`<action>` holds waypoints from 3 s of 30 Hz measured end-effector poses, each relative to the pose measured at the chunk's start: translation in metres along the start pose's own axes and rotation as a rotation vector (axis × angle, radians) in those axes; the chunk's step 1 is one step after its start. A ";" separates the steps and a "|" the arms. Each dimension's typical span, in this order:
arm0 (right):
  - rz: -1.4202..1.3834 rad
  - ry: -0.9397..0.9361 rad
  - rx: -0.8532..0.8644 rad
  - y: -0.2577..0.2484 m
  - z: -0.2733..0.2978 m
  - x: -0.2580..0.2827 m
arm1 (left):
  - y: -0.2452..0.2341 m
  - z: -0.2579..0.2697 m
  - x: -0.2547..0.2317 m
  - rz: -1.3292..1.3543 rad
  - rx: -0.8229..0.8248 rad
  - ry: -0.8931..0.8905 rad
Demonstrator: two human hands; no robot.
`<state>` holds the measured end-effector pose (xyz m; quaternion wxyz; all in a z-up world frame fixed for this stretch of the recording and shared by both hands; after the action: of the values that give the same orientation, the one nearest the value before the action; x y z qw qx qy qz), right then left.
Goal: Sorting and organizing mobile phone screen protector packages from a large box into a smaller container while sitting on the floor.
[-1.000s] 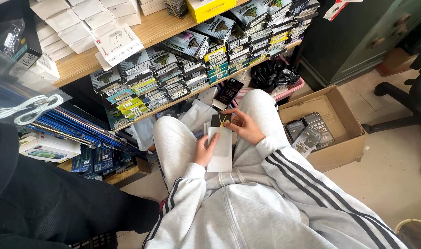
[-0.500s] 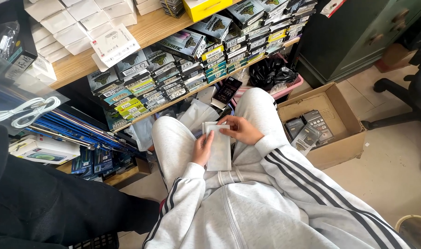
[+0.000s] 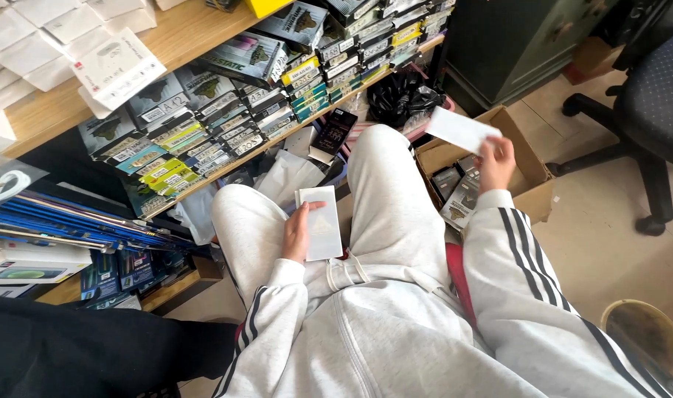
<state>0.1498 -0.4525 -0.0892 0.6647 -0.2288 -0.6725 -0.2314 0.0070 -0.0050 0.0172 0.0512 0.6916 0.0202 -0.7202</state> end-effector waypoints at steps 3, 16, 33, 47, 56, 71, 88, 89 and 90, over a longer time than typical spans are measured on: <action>0.095 0.080 -0.174 -0.083 -0.029 -0.165 | 0.002 -0.002 -0.003 -0.016 0.006 -0.008; 0.194 0.570 0.061 -0.095 0.061 -0.171 | 0.006 0.006 -0.017 -0.048 -0.006 -0.029; 0.351 0.699 0.235 -0.068 0.043 -0.162 | 0.009 0.002 -0.011 -0.048 -0.005 -0.064; 0.431 0.715 0.131 -0.078 0.006 -0.211 | 0.006 0.002 -0.008 -0.062 0.012 -0.074; 0.104 0.257 0.253 0.048 0.031 0.089 | 0.001 -0.007 0.005 -0.029 -0.003 0.049; 0.242 -0.192 0.938 0.196 0.201 0.076 | -0.006 -0.017 0.061 0.049 -0.064 0.162; 0.257 -0.248 0.983 0.190 0.206 0.119 | -0.004 -0.009 0.000 0.012 -0.093 0.145; 0.258 -0.246 0.983 0.191 0.205 0.119 | -0.004 -0.010 0.000 0.013 -0.094 0.143; 0.224 -0.210 0.965 0.191 0.204 0.119 | -0.005 -0.011 0.002 -0.001 -0.104 0.157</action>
<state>0.1052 -0.1767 0.0293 0.6441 0.0117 -0.7374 0.2031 0.0170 0.0005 0.0149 0.0851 0.7423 0.0619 -0.6618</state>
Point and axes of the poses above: each hand's wrist, its own z-axis away from the middle knuckle, its own y-axis out of the palm, x = y × z, the point moved 1 cm from there along -z, towards the middle knuckle, and after that the axes turned 5 degrees about z, right-handed, at the moved point
